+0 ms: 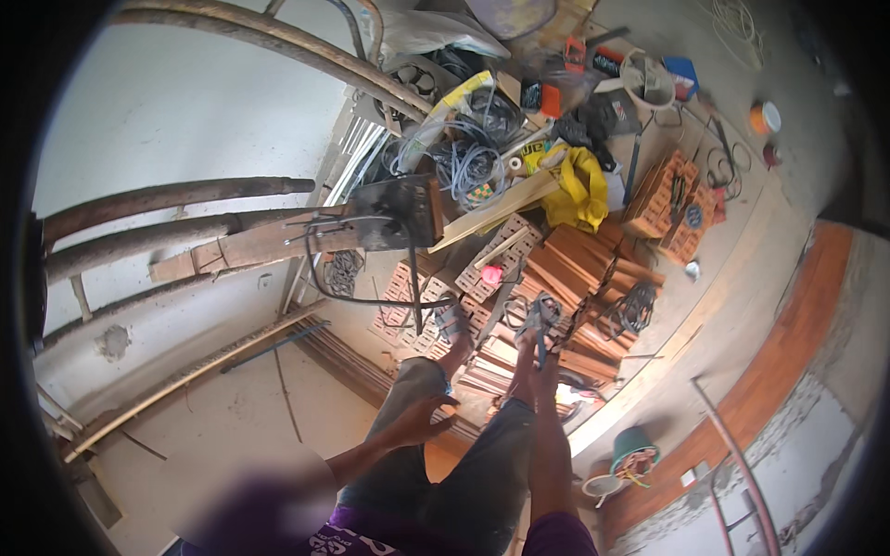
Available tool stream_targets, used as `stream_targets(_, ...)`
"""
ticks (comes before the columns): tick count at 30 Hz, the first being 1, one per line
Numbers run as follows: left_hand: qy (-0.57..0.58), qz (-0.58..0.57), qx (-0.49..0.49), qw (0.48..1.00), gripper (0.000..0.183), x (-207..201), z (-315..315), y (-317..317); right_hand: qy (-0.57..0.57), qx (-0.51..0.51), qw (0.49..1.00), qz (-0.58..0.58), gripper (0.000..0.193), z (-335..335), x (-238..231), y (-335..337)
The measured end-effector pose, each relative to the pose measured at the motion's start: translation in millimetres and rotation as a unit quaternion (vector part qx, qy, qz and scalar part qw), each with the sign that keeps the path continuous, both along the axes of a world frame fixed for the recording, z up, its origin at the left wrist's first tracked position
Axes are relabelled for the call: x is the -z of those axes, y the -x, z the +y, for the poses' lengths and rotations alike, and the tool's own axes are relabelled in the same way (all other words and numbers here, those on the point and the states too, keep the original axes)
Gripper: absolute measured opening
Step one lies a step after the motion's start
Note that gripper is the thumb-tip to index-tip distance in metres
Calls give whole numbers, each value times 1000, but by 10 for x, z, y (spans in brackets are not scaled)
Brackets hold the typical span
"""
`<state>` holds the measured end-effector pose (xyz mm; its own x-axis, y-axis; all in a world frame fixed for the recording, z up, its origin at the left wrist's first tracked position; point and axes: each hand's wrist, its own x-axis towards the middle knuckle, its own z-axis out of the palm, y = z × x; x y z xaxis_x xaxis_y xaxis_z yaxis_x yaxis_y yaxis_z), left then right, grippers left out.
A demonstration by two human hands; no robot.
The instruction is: The person uses a hammer to repeatedly strike a metal rod held against a wooden beam. The person adjusts the rod's position and strikes it multiple times to bend or shape it.
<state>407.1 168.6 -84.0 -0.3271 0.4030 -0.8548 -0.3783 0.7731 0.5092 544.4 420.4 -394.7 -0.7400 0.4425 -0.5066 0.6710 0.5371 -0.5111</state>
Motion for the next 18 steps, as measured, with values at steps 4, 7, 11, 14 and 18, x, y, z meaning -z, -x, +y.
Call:
stream_targets(4,-472,-188,-2,862,63,-1489,538,686,16,34,996,83,48,-209,-471,-4)
stream_targets(7,-691,-280,46,664,53,-2144,775,723,30,93,995,17,45,-92,-864,444)
stream_targets(11,-784,-256,-72,561,35,-2332,1035,425,58,82,988,121,50,259,-724,913)
stream_targets(14,-671,-211,-370,607,26,-2524,1140,626,31,108,994,-2,39,188,-775,1456)
stream_targets(18,-695,-246,-402,543,29,-2749,1436,547,8,89,993,73,39,809,-453,1372)
